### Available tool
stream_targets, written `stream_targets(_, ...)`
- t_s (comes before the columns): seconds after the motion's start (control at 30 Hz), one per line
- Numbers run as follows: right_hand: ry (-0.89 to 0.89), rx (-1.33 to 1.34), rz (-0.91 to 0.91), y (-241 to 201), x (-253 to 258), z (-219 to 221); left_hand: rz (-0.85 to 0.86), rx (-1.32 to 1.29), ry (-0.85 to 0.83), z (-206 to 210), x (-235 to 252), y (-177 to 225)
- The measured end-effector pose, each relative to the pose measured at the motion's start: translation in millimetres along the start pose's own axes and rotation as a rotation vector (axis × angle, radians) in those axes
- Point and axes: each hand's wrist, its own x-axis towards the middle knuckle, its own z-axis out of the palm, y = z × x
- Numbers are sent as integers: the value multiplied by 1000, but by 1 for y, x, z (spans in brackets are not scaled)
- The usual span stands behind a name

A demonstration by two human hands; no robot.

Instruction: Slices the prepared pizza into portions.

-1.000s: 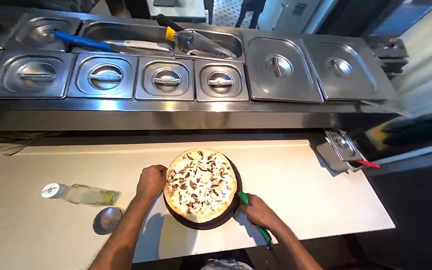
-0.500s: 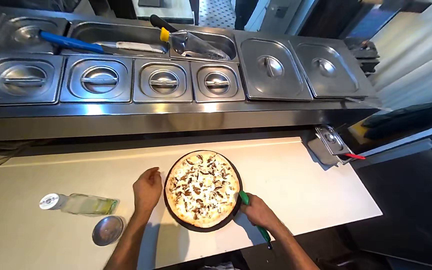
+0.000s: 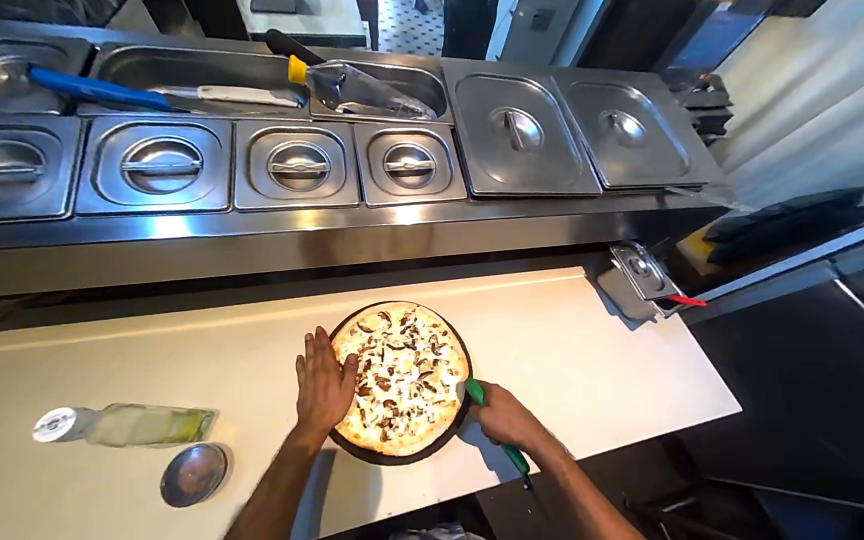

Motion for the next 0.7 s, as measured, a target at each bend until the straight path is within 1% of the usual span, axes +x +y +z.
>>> stream_targets(0.07,35,-44,22,-7,-10,-10,-26,-130,-35,-6,2,-2)
stream_targets(0.13,97,-14,-46,-28,-38,-33,-58,-374,-49,-17,8,-5)
stream_targets(0.17,143,52,-139,-41,-59,-45,-61,-493,-50,-21,12,-7)
stream_targets(0.23,265,218,-412,-62,-96,-58,-74,-670,-56,-20,19,-11)
stream_targets(0.27,302,287,-531,-65,-103,-55,-88,-728,-68,-18,19,-12)
stream_targets(0.3,327,357,-606,-63,-101,-47,-103,-776,-74,-16,20,-12)
stream_targets(0.33,352,413,-644,-59,-93,-36,-112,-810,-70,-15,21,-11)
stream_targets(0.43,416,584,-707,-47,-68,-4,-109,-818,-57,-14,20,-9)
stream_targets(0.5,417,655,-771,-48,-66,8,-105,-791,-61,-12,18,-10)
stream_targets(0.6,420,672,-851,-57,-60,22,-100,-746,-55,-10,18,-11)
stream_targets(0.7,494,614,-793,-53,-39,43,-84,-701,-53,-11,16,-11)
